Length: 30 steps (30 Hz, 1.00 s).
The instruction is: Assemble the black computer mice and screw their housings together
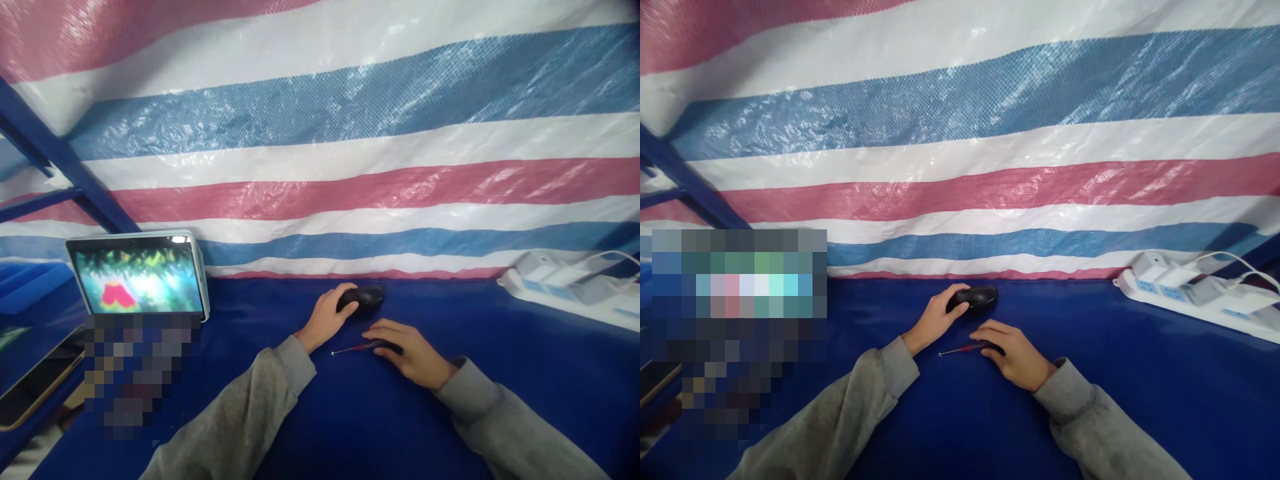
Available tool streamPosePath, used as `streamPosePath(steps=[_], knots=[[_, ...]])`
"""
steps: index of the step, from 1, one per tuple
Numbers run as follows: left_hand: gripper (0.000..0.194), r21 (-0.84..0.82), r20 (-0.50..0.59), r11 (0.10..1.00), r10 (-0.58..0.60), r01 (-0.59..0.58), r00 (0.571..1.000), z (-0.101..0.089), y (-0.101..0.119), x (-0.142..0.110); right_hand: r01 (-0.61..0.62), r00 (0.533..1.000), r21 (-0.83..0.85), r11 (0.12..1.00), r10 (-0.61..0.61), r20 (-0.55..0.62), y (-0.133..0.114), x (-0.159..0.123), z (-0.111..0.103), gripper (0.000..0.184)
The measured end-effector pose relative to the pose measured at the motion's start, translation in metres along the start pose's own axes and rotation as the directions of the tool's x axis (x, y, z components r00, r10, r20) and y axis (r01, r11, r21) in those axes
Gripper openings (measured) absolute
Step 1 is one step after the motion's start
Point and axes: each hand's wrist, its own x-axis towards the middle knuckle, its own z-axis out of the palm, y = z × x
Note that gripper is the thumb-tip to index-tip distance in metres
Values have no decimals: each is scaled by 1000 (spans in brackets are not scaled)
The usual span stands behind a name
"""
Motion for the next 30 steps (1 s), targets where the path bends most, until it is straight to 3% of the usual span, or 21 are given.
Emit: streamPosePath(steps=[2, 4, 6, 8, 10, 12, 16, 26, 30], knots=[[29, 14, 2, 1000, 14, -14, 1000, 0, 1, 0, 34, 997, -78, 996, -39, -60, 1, -2, 6, 24], [28, 28, 11, 999, 25, -25, 1000, -1, 0, 1, 43, 974, -171, 984, -80, -214, 5, -3, 10, 23], [28, 49, 33, 999, 16, -18, 999, -1, -1, 1, -19, 904, -250, 968, -90, -417, 10, -3, 12, 26], [29, 70, 58, 998, -2, -2, 998, -1, 0, 2, -129, 841, -276, 952, -42, -539, 18, 1, 12, 34], [31, 79, 79, 997, -18, 12, 997, -2, 1, 1, -194, 852, -240, 951, 42, -522, 26, 8, 12, 49], [32, 78, 83, 997, -25, 19, 996, -3, 2, 1, -200, 892, -156, 967, 114, -437, 35, 17, 11, 59], [33, 78, 37, 997, -27, 24, 999, -3, 1, 0, -177, 928, -83, 981, 138, -345, 45, 30, 12, 51], [33, 178, 90, 984, -4, -12, 996, -4, 0, 0, -228, 932, -114, 967, 183, -312, 40, 18, 13, 48], [63, 107, 186, 994, 13, -34, 982, -9, -3, 0, -237, 932, -123, 964, 190, -308, 40, 19, 13, 49]])
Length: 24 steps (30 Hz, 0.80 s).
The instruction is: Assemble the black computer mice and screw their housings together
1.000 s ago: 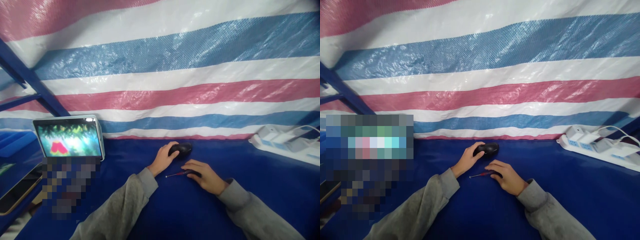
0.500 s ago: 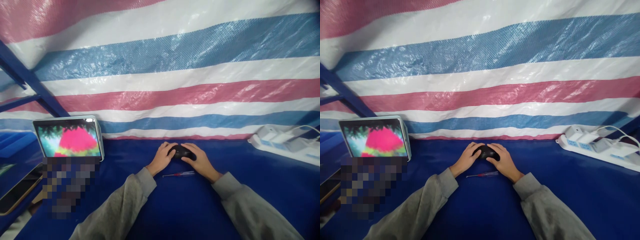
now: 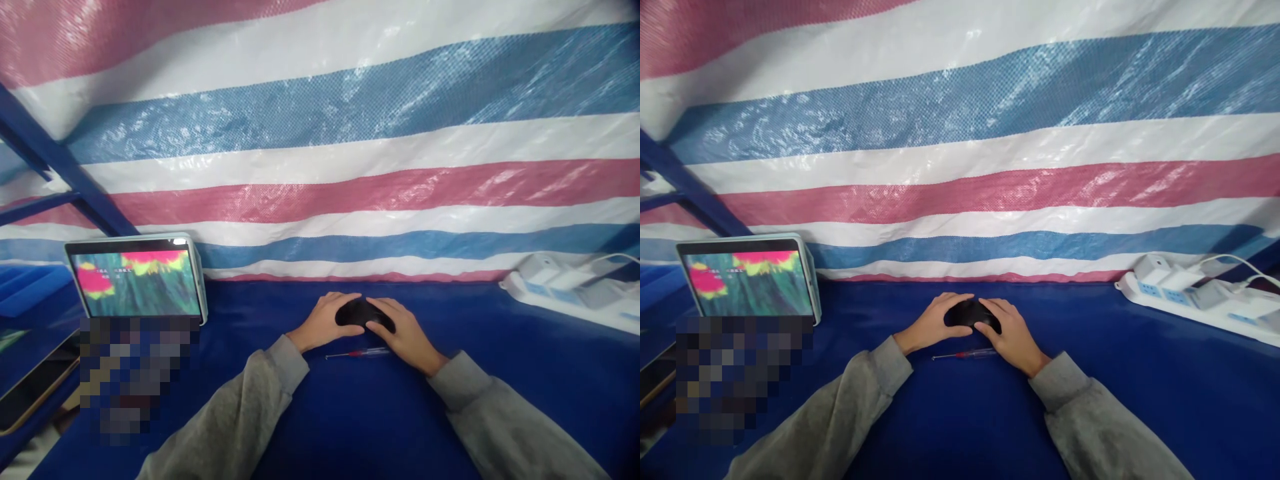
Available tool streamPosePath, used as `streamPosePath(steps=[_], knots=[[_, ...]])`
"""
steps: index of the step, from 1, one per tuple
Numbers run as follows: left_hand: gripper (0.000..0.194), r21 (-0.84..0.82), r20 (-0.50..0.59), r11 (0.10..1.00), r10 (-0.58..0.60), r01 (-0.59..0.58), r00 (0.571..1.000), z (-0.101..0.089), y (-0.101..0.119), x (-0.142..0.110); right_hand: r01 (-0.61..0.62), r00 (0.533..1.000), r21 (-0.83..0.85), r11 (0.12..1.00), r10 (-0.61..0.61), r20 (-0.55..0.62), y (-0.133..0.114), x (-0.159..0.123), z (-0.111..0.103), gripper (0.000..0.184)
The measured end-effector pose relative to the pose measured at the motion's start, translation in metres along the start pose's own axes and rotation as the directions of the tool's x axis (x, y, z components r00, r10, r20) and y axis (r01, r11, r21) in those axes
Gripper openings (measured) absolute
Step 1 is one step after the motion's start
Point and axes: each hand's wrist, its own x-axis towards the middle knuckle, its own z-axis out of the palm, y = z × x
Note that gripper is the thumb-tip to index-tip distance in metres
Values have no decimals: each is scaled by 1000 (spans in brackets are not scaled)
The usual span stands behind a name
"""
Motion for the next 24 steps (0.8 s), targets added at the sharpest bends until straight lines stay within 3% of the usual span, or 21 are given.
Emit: streamPosePath(steps=[3, 16, 24], knots=[[77, -18, 31, 1000, 4, -3, 1000, -1, -2, 0, 3, 1000, -8, 1000, -3, 12, -1, 0, -1, 49], [71, -5, 24, 1000, 28, -28, 999, 1, 0, 0, 82, 993, -10, 997, -81, 84, 0, 0, -3, 54], [73, -28, 10, 1000, -8, 8, 1000, 2, -1, -1, 71, 997, 5, 997, -71, 13, -1, -1, -5, 52]])
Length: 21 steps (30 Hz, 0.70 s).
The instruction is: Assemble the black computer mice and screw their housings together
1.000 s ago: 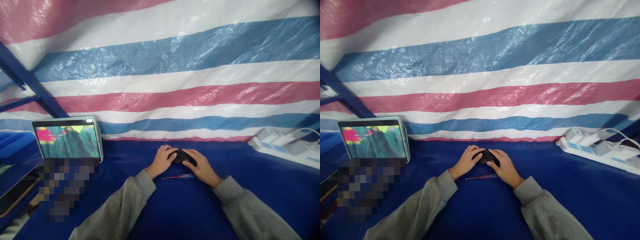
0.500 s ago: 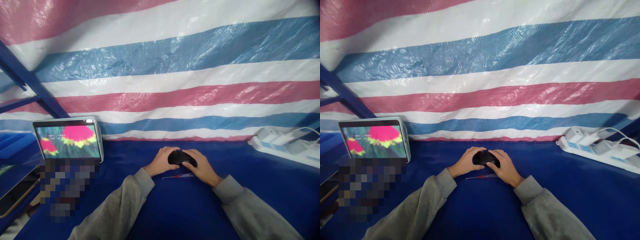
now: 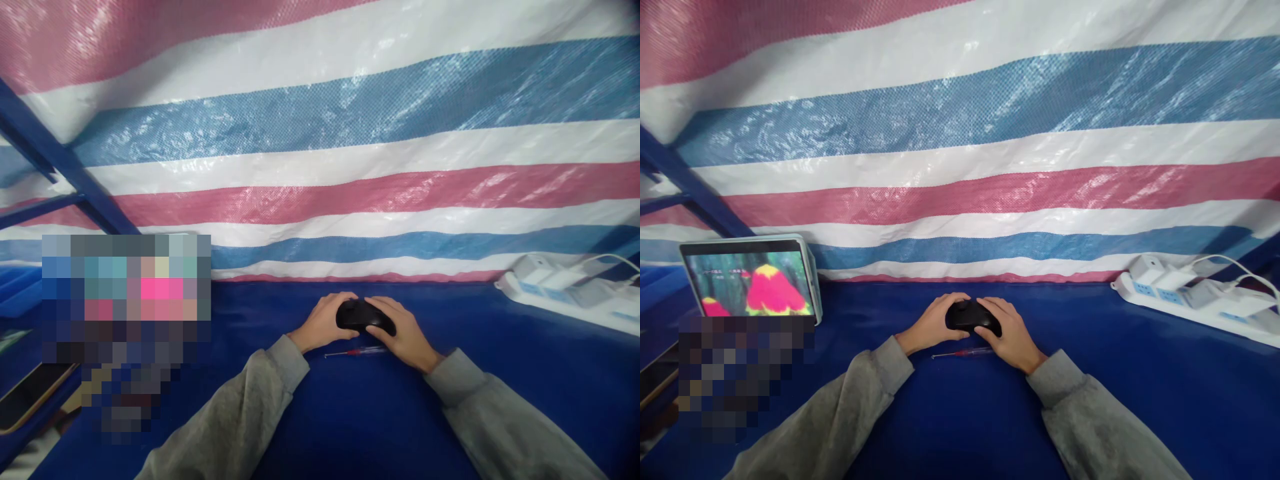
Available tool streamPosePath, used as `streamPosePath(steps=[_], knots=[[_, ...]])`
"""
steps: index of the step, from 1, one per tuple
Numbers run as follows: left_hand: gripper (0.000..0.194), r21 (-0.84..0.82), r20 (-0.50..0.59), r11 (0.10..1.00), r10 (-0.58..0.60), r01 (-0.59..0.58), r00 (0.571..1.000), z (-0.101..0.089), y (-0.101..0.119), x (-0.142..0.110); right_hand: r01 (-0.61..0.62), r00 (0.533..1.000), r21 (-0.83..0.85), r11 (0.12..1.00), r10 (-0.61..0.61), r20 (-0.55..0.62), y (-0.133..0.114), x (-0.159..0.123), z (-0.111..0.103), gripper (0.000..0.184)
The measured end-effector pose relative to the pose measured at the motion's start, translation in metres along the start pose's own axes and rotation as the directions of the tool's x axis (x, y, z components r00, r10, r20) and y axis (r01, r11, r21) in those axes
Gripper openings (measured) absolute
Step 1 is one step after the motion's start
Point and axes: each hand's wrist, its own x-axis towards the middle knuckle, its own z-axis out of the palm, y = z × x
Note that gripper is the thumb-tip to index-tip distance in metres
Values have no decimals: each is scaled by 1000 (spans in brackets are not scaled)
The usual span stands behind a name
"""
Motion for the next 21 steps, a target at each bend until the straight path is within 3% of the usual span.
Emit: streamPosePath(steps=[7, 14, 21], knots=[[84, -14, -3, 1000, -17, 17, 1000, -1, 3, -1, -32, 997, 63, 998, 36, -62, -5, 2, -1, 48], [37, -94, -163, 996, -16, 1, 986, 3, -2, 0, -115, 984, 118, 986, 129, -126, -4, 6, 0, 43], [30, -102, -276, 991, -107, 81, 955, -1, -2, 2, -169, 961, 168, 971, 200, -190, 1, 6, 3, 50]])
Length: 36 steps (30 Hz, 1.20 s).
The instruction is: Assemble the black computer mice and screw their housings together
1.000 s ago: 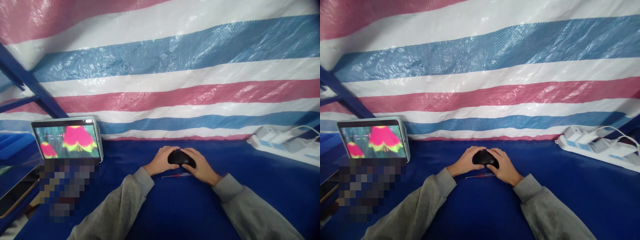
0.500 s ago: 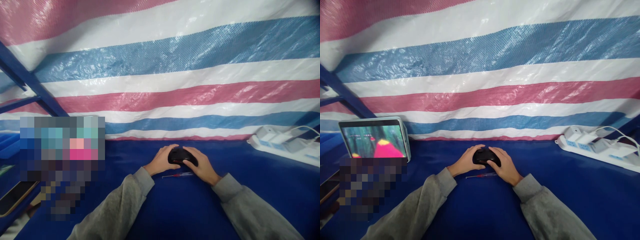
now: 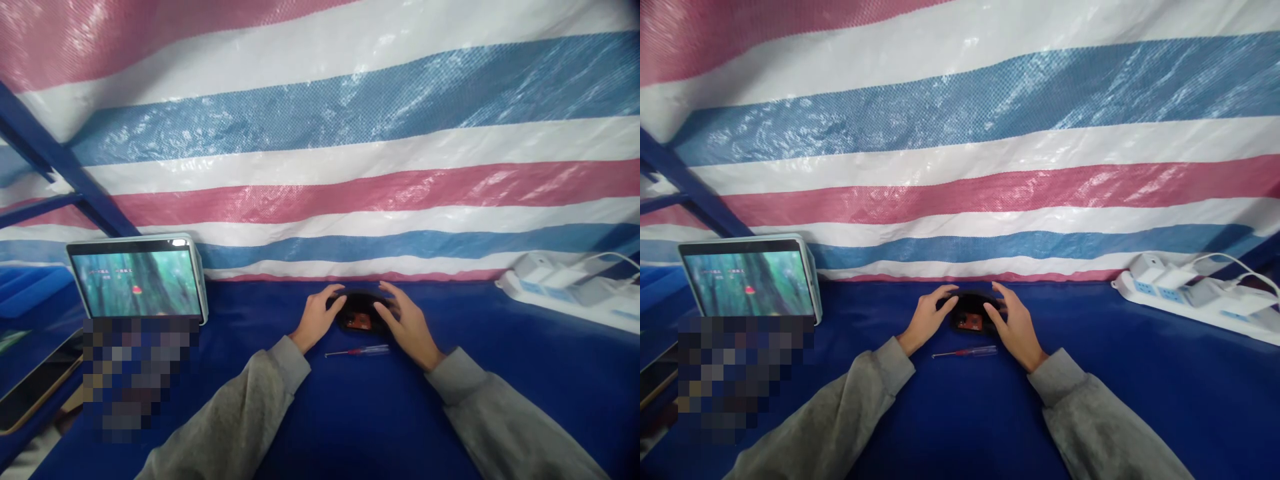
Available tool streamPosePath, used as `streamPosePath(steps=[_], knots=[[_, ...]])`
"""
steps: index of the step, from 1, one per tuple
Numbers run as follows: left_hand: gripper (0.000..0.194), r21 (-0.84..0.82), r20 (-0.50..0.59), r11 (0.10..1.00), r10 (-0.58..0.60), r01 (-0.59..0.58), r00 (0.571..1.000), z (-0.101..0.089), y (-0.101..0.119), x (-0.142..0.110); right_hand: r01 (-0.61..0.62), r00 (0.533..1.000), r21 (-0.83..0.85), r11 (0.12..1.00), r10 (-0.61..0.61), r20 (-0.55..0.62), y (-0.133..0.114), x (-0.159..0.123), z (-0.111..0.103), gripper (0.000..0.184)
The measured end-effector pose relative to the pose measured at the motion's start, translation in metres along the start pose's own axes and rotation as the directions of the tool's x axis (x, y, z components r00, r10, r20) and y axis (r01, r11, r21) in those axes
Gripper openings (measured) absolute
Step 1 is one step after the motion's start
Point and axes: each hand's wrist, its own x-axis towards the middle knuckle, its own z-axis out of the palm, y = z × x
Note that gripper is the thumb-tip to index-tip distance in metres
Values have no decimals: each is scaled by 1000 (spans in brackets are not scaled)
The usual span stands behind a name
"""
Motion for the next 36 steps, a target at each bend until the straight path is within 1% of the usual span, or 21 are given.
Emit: streamPosePath(steps=[4, 8, 12, 17, 21, 24, 26, 28, 31, 34, 36], knots=[[41, 20, 7, 1000, -24, 24, 1000, 2, -4, 0, 33, 999, -32, 999, -33, -6, 3, 1, 0, 47], [47, 116, 18, 993, 4, -6, 1000, 7, -11, 1, 53, 999, -81, 995, -54, -2, 6, 2, 0, 42], [43, 146, 0, 989, 9, -9, 1000, 9, -13, 1, 56, 998, -113, 992, -57, -5, 9, 1, 2, 37], [44, 160, -5, 987, 25, -23, 1000, 6, -8, -2, 60, 998, -130, 990, -64, -20, 11, 0, 3, 34], [43, 222, -40, 971, 96, -85, 995, 3, 0, -5, 62, 997, -135, 989, -67, -34, 9, -1, 3, 35], [34, 240, -61, 960, 162, -143, 985, 1, 4, -8, 62, 996, -139, 988, -70, -54, 6, -1, 1, 36], [26, 241, -24, 945, 233, -221, 972, 0, 5, -10, 63, 995, -139, 988, -73, -69, 4, 0, 0, 38], [21, 238, 50, 915, 322, -325, 945, -1, 5, -11, 66, 994, -139, 988, -78, -79, 3, 0, -1, 38], [25, 234, 157, 868, 410, -437, 898, -2, 6, -13, 65, 992, -139, 988, -79, -96, 1, -1, -3, 35], [34, 244, 228, 840, 437, -485, 870, -2, 6, -14, 35, 988, -140, 990, -56, -146, -5, -5, -4, 34], [35, 258, 241, 834, 434, -488, 868, -2, 6, -14, 10, 981, -134, 991, -36, -193, -14, -11, -3, 34]])
